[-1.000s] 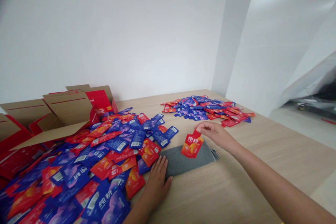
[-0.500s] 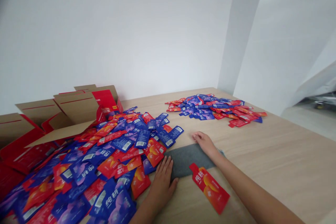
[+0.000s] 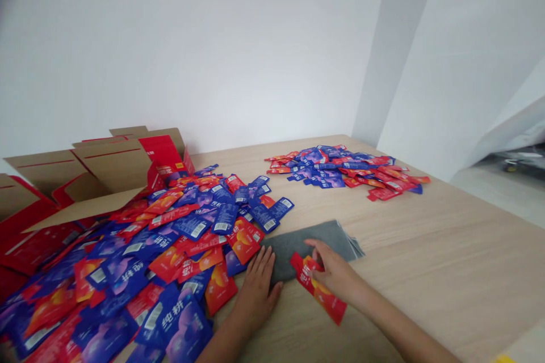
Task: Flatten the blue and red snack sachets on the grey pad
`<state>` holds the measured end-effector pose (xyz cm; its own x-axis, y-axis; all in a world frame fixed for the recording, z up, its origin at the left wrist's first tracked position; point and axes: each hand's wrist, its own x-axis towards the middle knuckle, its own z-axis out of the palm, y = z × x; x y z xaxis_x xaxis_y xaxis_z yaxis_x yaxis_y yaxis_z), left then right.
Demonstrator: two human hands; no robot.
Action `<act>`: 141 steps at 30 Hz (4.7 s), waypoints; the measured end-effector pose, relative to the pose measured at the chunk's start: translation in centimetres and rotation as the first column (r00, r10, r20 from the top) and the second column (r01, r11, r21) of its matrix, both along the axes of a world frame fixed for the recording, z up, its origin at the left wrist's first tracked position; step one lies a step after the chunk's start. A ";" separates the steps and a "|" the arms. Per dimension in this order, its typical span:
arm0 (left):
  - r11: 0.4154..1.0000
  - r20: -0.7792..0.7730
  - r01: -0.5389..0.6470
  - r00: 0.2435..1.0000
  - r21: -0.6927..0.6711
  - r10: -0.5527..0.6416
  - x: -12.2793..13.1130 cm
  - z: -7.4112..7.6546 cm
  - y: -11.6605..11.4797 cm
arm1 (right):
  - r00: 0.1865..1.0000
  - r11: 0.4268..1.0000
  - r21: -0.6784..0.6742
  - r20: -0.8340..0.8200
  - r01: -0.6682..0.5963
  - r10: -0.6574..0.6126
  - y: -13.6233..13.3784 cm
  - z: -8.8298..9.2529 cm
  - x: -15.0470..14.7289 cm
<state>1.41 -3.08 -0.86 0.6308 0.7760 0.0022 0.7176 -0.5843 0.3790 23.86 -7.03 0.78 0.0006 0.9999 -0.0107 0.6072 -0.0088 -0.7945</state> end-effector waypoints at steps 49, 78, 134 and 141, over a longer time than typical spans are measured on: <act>0.999 -0.026 -0.003 1.000 0.035 0.004 -0.1 -0.1 0.0 | 0.895 0.954 0.282 0.444 -0.104 -0.033 2.5 -1.8 -2.3; 1.000 -0.002 -0.011 1.000 0.022 0.011 -0.1 -0.4 0.1 | 0.682 0.931 0.355 0.702 -0.087 -0.204 3.4 -6.5 -0.8; 1.000 -0.060 -0.010 0.998 -0.028 0.008 0.0 0.7 -0.2 | 0.844 0.891 0.453 0.474 0.010 -0.251 4.2 -0.1 -0.3; 1.000 -0.044 -0.010 0.999 -0.014 0.010 -0.1 0.0 0.1 | 0.800 0.902 0.376 0.597 -0.214 -0.059 2.4 -4.0 -0.4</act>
<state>1.31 -3.00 -0.91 0.6221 0.7821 -0.0366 0.7396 -0.5716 0.3553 23.44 -4.67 -3.22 -0.2076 0.9062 0.3683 0.9329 0.2967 -0.2042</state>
